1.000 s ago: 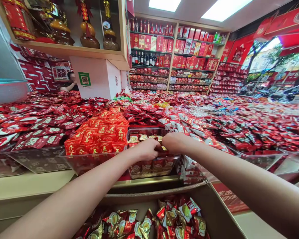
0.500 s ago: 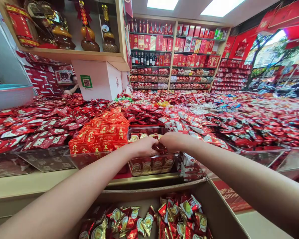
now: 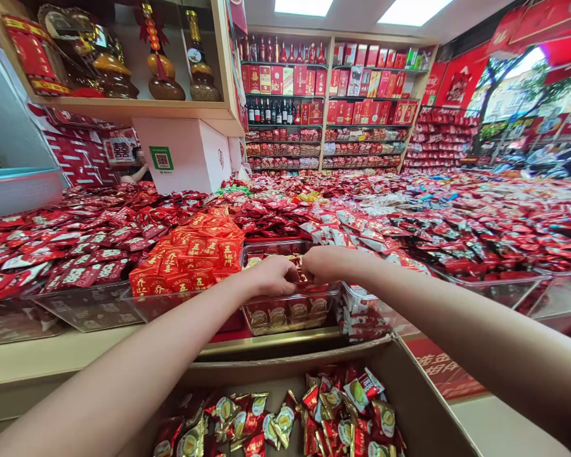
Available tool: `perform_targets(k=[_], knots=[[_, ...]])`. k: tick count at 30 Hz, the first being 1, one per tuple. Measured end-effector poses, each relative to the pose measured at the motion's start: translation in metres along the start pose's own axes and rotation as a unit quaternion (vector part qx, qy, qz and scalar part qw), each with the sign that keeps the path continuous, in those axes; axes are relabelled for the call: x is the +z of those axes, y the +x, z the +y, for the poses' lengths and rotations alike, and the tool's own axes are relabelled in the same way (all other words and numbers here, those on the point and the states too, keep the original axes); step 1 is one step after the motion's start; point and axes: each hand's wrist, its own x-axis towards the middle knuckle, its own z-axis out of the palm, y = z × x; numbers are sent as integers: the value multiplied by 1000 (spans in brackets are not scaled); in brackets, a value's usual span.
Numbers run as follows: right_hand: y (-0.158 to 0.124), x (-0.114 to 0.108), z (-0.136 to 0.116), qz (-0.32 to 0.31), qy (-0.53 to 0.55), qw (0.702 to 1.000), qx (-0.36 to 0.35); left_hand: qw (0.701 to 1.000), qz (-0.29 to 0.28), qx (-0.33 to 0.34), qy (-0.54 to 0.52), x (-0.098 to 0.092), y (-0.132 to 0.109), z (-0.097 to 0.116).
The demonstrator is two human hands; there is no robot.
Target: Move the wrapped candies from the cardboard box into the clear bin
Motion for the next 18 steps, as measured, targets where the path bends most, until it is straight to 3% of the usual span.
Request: perform_targets(k=[9, 18], knots=[[2, 10, 3, -8, -2, 1000, 24, 999, -12, 25, -17, 3, -1, 2], [-8, 12, -1, 20, 4, 999, 40, 997, 60, 36, 16, 8, -12, 4]])
